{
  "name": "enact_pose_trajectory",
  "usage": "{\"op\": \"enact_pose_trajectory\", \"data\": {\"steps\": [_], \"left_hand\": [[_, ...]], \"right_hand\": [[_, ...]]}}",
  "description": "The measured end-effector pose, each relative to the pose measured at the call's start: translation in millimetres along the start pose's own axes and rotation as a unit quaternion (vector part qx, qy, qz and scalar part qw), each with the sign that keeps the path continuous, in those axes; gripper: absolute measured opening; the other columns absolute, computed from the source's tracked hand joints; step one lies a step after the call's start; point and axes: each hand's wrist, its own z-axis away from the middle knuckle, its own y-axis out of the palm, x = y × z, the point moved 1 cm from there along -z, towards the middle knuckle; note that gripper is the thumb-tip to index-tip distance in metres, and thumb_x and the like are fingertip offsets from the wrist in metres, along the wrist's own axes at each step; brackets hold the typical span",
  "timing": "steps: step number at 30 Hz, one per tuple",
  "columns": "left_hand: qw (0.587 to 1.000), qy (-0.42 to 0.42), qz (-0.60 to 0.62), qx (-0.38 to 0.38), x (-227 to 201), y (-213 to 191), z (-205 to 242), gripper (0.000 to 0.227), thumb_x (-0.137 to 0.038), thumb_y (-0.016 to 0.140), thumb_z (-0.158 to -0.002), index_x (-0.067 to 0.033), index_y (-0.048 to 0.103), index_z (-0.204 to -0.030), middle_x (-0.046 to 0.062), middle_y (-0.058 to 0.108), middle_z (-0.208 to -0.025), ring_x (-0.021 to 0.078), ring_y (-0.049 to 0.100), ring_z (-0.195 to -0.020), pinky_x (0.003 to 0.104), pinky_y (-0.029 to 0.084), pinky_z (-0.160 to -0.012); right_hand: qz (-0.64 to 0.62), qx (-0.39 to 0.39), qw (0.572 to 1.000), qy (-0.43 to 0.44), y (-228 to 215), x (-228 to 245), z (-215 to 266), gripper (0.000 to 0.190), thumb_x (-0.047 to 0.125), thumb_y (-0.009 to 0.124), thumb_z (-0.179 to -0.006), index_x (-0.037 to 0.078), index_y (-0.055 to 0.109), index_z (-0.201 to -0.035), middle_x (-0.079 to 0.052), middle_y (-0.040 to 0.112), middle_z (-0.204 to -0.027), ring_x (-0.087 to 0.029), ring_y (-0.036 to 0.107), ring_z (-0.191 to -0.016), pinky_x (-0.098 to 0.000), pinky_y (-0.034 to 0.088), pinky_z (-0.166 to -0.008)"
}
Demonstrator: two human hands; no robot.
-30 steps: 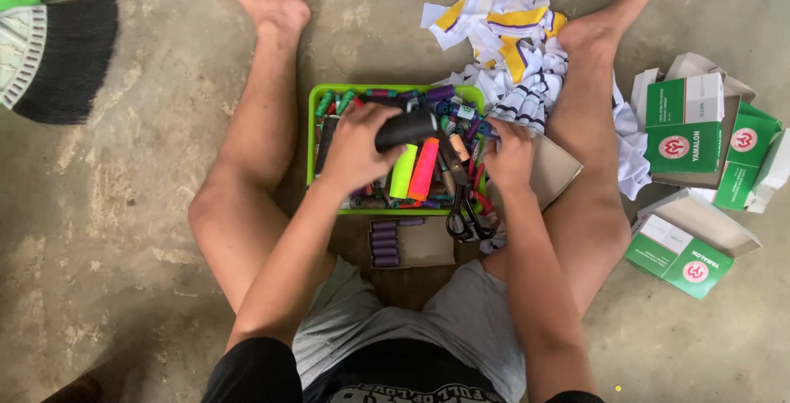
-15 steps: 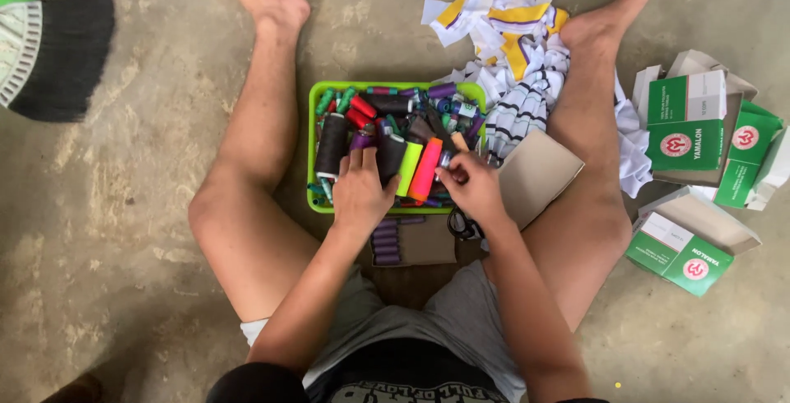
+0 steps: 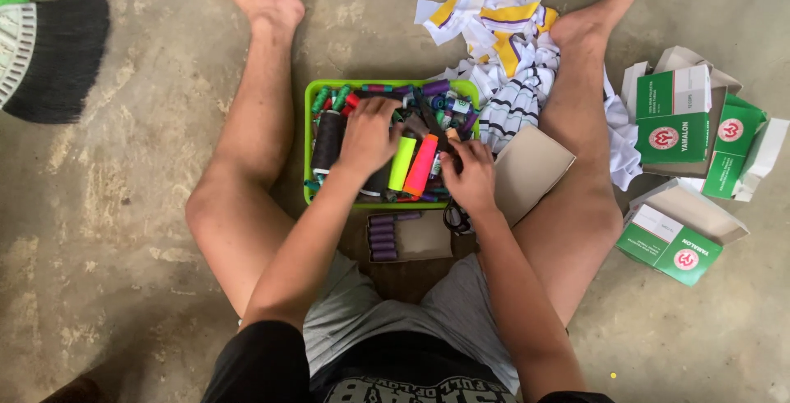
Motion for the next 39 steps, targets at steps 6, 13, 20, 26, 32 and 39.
{"op": "enact_pose_trajectory", "data": {"steps": [6,13,20,26,32,39], "left_hand": [[0.991,-0.008,0.014,0.136,16.6,-3.8,-18.0,0.055,0.006,0.055,-0.083,-0.0123,0.069,-0.133,0.017,0.069,-0.126,0.0471,0.063,-0.115,0.054,0.059,-0.083],[0.992,-0.029,-0.096,0.078,37.5,1.5,-13.3,0.023,-0.006,0.069,-0.073,-0.0129,0.076,-0.094,0.01,0.067,-0.096,0.0418,0.064,-0.102,0.054,0.06,-0.078],[0.986,0.066,0.047,-0.145,-27.9,-65.2,18.1,0.034,0.005,0.067,-0.087,-0.0053,0.071,-0.12,0.011,0.066,-0.117,0.0347,0.061,-0.118,0.048,0.052,-0.096],[0.974,0.028,0.064,-0.218,-17.9,-83.8,98.5,0.033,0.003,0.072,-0.087,-0.009,0.073,-0.117,0.008,0.068,-0.12,0.0332,0.062,-0.114,0.047,0.05,-0.1],[0.944,-0.133,0.117,-0.278,34.4,-67.4,142.1,0.038,0.008,0.068,-0.09,-0.0081,0.065,-0.124,0.009,0.064,-0.118,0.0333,0.06,-0.113,0.052,0.047,-0.099],[0.936,-0.148,0.211,-0.24,30.3,-52.7,133.4,0.056,0.017,0.063,-0.082,-0.0018,0.057,-0.135,0.018,0.057,-0.126,0.0394,0.056,-0.121,0.055,0.043,-0.106]], "right_hand": [[-0.006,0.013,1.0,0.022,5.4,-2.2,5.8,0.031,0.027,0.08,-0.09,0.005,0.075,-0.111,-0.006,0.059,-0.096,-0.028,0.064,-0.09,-0.0416,0.052,-0.076],[0.02,-0.001,1.0,0.011,4.1,1.2,4.9,0.023,0.026,0.075,-0.095,0.01,0.074,-0.111,-0.004,0.06,-0.096,-0.028,0.067,-0.087,-0.042,0.052,-0.074],[0.009,-0.029,1.0,0.002,5.4,-2.7,6.8,0.016,0.015,0.071,-0.095,0.012,0.075,-0.11,-0.002,0.063,-0.096,-0.027,0.069,-0.087,-0.0401,0.054,-0.076],[-0.057,-0.075,0.996,0.007,10.4,-12.5,8.1,0.025,0.009,0.08,-0.082,0.013,0.075,-0.107,-0.003,0.068,-0.089,-0.027,0.07,-0.075,-0.0365,0.056,-0.071],[-0.008,-0.037,0.998,0.049,-1.4,-11.9,10.2,0.022,0.018,0.084,-0.083,0.019,0.072,-0.101,0.0,0.066,-0.091,-0.025,0.071,-0.078,-0.0377,0.059,-0.071],[0.202,0.222,0.93,0.214,-65.1,41.7,52.1,0.064,0.045,0.082,-0.079,0.004,0.063,-0.124,-0.024,0.066,-0.106,-0.046,0.069,-0.096,-0.0601,0.056,-0.077]]}}
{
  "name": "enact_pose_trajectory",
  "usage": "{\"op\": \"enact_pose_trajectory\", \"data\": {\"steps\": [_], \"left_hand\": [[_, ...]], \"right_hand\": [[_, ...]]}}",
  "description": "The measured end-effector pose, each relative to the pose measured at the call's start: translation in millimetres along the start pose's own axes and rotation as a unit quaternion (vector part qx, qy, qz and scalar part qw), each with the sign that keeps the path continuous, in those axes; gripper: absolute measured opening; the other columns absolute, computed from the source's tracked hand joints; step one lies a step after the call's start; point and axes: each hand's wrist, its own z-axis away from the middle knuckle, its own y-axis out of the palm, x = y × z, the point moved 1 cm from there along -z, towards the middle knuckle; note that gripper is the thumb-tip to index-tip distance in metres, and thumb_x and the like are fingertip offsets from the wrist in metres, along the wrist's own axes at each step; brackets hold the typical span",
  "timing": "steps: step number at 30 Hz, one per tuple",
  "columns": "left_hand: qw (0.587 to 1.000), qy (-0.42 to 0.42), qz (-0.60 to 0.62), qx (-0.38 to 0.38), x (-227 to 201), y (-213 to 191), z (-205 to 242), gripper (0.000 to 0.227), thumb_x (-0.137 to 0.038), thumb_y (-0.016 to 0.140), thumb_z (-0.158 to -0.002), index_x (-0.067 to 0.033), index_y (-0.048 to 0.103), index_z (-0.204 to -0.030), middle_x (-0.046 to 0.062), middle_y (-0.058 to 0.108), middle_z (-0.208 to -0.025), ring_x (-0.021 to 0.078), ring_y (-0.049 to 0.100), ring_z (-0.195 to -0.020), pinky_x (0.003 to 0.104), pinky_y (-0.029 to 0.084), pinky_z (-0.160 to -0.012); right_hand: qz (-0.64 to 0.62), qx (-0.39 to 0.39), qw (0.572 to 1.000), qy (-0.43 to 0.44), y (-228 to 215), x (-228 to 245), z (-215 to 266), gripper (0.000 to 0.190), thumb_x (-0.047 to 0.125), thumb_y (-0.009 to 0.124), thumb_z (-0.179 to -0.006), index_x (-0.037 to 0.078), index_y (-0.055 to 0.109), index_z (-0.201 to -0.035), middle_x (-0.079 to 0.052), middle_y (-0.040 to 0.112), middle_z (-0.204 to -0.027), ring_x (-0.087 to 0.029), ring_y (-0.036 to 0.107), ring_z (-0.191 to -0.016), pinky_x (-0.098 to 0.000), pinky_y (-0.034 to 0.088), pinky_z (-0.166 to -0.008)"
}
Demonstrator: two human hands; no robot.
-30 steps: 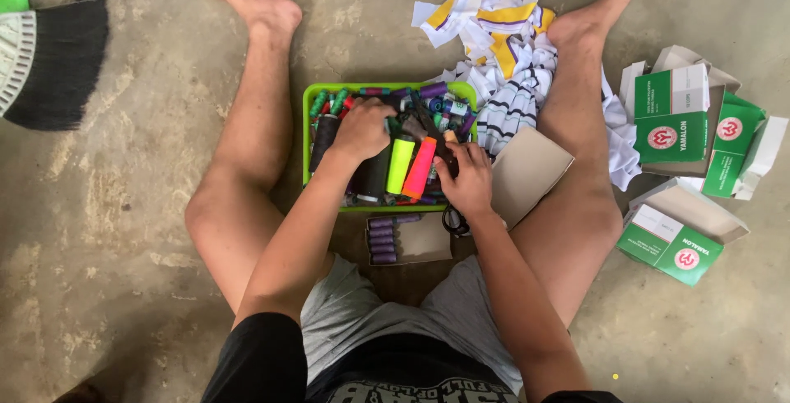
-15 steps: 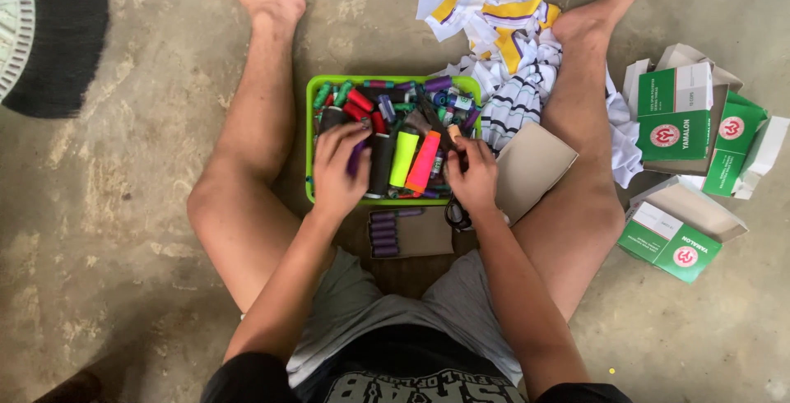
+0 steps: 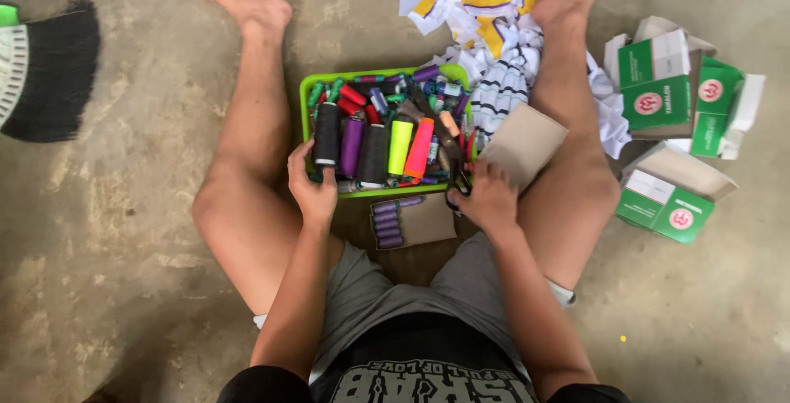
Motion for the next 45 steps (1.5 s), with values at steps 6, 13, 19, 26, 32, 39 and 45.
{"op": "enact_pose_trajectory", "data": {"steps": [6,13,19,26,32,39,45], "left_hand": [[1.0,0.008,-0.017,0.017,-7.0,-2.2,2.7,0.057,0.016,0.061,-0.084,0.0003,0.055,-0.139,0.021,0.053,-0.128,0.0431,0.054,-0.121,0.061,0.039,-0.107],[0.999,0.02,-0.034,-0.011,11.6,-0.9,8.3,0.063,0.014,0.067,-0.076,-0.0022,0.059,-0.136,0.018,0.057,-0.122,0.0395,0.058,-0.118,0.055,0.043,-0.105],[1.0,0.013,-0.02,-0.012,8.7,0.0,11.0,0.063,0.013,0.066,-0.075,-0.002,0.059,-0.136,0.018,0.058,-0.118,0.0385,0.059,-0.111,0.055,0.043,-0.102],[0.997,0.04,-0.045,-0.038,13.5,4.7,11.8,0.071,0.011,0.069,-0.068,-0.0066,0.061,-0.137,0.014,0.061,-0.118,0.034,0.062,-0.104,0.048,0.047,-0.097],[0.987,0.081,-0.124,-0.068,21.4,13.3,15.4,0.068,0.011,0.066,-0.067,-0.0048,0.063,-0.133,0.013,0.064,-0.117,0.0313,0.064,-0.091,0.043,0.05,-0.091],[0.98,0.091,-0.152,-0.085,21.6,16.2,13.8,0.065,0.01,0.066,-0.069,-0.0045,0.064,-0.132,0.012,0.066,-0.115,0.0338,0.066,-0.091,0.043,0.052,-0.088],[0.98,0.092,-0.153,-0.086,24.1,15.5,3.8,0.065,0.01,0.067,-0.068,-0.0039,0.064,-0.131,0.013,0.066,-0.112,0.0346,0.066,-0.09,0.044,0.052,-0.087]], "right_hand": [[-0.075,-0.028,0.997,0.0,34.0,-8.0,11.3,0.086,0.023,0.089,-0.072,0.0,0.044,-0.142,-0.029,0.062,-0.109,-0.05,0.064,-0.104,-0.062,0.055,-0.081],[-0.183,-0.128,0.975,0.01,38.6,-20.1,11.4,0.071,0.017,0.09,-0.064,0.005,0.052,-0.122,-0.016,0.052,-0.108,-0.044,0.064,-0.101,-0.0546,0.057,-0.083],[-0.34,-0.181,0.922,0.026,25.6,-27.1,21.3,0.061,0.008,0.087,-0.066,0.003,0.06,-0.12,-0.018,0.06,-0.098,-0.039,0.068,-0.091,-0.0488,0.058,-0.078],[-0.444,-0.257,0.858,0.002,5.2,-33.1,-35.7,0.049,-0.002,0.079,-0.074,-0.011,0.06,-0.119,-0.026,0.06,-0.09,-0.036,0.062,-0.084,-0.0503,0.053,-0.071],[-0.303,-0.285,0.909,0.015,-12.8,-52.7,-165.4,0.057,0.022,0.092,-0.071,0.005,0.059,-0.114,-0.018,0.059,-0.105,-0.043,0.065,-0.102,-0.0526,0.051,-0.095],[-0.189,-0.228,0.954,0.053,61.4,-92.2,-281.3,0.067,0.037,0.088,-0.073,0.007,0.044,-0.115,-0.013,0.046,-0.116,-0.039,0.063,-0.105,-0.0536,0.054,-0.094],[-0.173,-0.115,0.977,0.056,31.6,-60.2,-248.7,0.064,0.025,0.08,-0.08,-0.005,0.043,-0.123,-0.026,0.046,-0.122,-0.055,0.058,-0.111,-0.0619,0.051,-0.096]]}}
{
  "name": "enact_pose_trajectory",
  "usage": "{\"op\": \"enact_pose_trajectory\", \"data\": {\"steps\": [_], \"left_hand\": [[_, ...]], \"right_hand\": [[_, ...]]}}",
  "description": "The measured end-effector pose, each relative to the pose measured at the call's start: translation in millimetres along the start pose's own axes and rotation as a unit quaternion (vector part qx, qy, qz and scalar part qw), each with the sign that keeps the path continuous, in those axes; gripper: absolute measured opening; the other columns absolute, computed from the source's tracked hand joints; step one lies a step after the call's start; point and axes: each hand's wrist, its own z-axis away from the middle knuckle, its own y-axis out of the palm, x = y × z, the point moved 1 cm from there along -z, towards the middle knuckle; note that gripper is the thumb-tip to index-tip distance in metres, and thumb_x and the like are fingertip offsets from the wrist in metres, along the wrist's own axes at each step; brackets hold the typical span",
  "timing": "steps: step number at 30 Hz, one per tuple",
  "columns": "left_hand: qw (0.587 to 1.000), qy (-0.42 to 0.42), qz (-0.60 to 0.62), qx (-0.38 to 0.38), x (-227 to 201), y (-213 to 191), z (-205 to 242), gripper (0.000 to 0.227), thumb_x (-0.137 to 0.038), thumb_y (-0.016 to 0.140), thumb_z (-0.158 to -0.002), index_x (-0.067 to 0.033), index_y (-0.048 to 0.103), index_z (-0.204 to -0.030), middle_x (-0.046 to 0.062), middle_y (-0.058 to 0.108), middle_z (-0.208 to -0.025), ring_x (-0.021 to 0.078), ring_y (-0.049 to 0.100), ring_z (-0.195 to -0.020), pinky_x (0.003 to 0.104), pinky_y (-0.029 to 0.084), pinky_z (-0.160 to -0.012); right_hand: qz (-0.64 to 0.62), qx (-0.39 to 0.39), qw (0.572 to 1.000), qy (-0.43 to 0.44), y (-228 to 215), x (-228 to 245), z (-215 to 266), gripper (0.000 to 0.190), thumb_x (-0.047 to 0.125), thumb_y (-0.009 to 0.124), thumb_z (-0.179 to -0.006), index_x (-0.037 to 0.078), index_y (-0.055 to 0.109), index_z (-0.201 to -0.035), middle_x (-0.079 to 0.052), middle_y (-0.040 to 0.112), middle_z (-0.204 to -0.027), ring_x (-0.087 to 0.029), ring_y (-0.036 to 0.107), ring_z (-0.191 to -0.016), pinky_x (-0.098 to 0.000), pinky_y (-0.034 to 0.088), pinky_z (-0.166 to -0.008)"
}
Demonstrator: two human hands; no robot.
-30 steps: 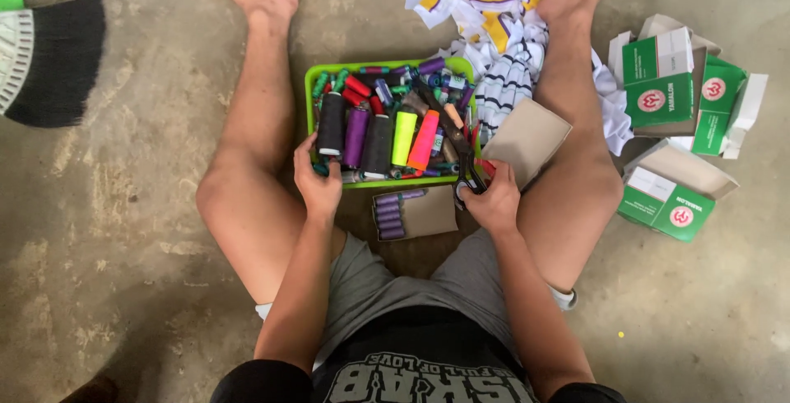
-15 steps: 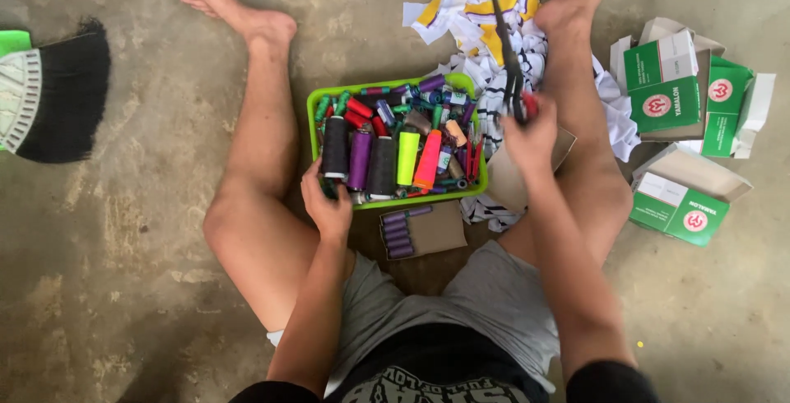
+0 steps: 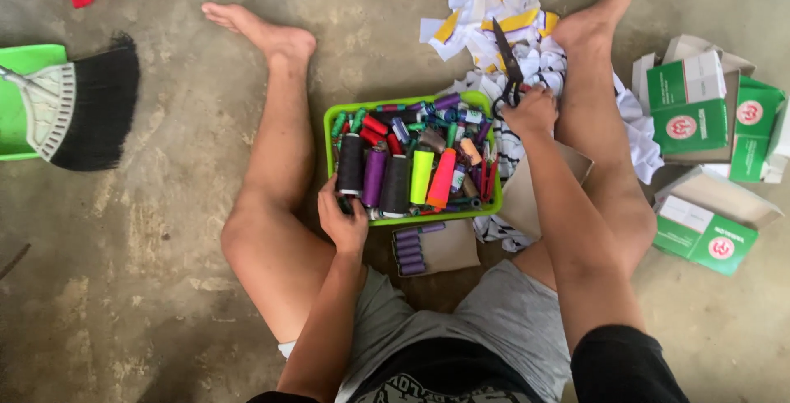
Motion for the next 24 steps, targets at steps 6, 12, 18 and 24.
{"op": "enact_pose_trajectory", "data": {"steps": [6,12,18,24], "left_hand": [[1.0,0.011,0.011,0.001,0.3,2.0,-7.9,0.064,0.011,0.067,-0.067,-0.0036,0.065,-0.13,0.013,0.066,-0.111,0.0355,0.066,-0.09,0.044,0.052,-0.087],[1.0,0.013,0.025,-0.004,-4.5,2.5,-4.9,0.064,0.011,0.067,-0.067,-0.0034,0.066,-0.129,0.014,0.066,-0.11,0.0364,0.066,-0.091,0.044,0.053,-0.087],[0.999,0.003,0.031,-0.018,-10.2,-5.8,6.5,0.063,0.011,0.067,-0.067,-0.0032,0.066,-0.128,0.014,0.067,-0.108,0.0372,0.067,-0.092,0.044,0.053,-0.087],[0.997,-0.023,0.067,-0.003,-9.3,-10.8,4.6,0.067,0.017,0.062,-0.071,-0.0066,0.065,-0.134,0.014,0.067,-0.114,0.0359,0.065,-0.093,0.045,0.051,-0.091]], "right_hand": [[-0.072,-0.023,0.996,-0.053,-13.3,13.1,18.3,0.052,0.017,0.079,-0.084,-0.003,0.052,-0.124,-0.024,0.052,-0.121,-0.052,0.061,-0.112,-0.0598,0.051,-0.096],[-0.136,-0.043,0.983,-0.112,-67.7,66.7,102.2,0.043,0.01,0.077,-0.087,-0.001,0.06,-0.125,-0.023,0.059,-0.12,-0.049,0.063,-0.113,-0.0576,0.051,-0.097],[-0.186,-0.045,0.967,-0.171,-76.9,65.6,219.0,0.037,0.004,0.076,-0.09,0.001,0.067,-0.125,-0.022,0.065,-0.119,-0.046,0.064,-0.114,-0.0559,0.051,-0.097],[-0.122,0.013,0.986,-0.111,-50.3,17.1,268.5,0.041,0.016,0.081,-0.089,0.013,0.069,-0.128,-0.011,0.066,-0.122,-0.038,0.069,-0.109,-0.0519,0.056,-0.093]]}}
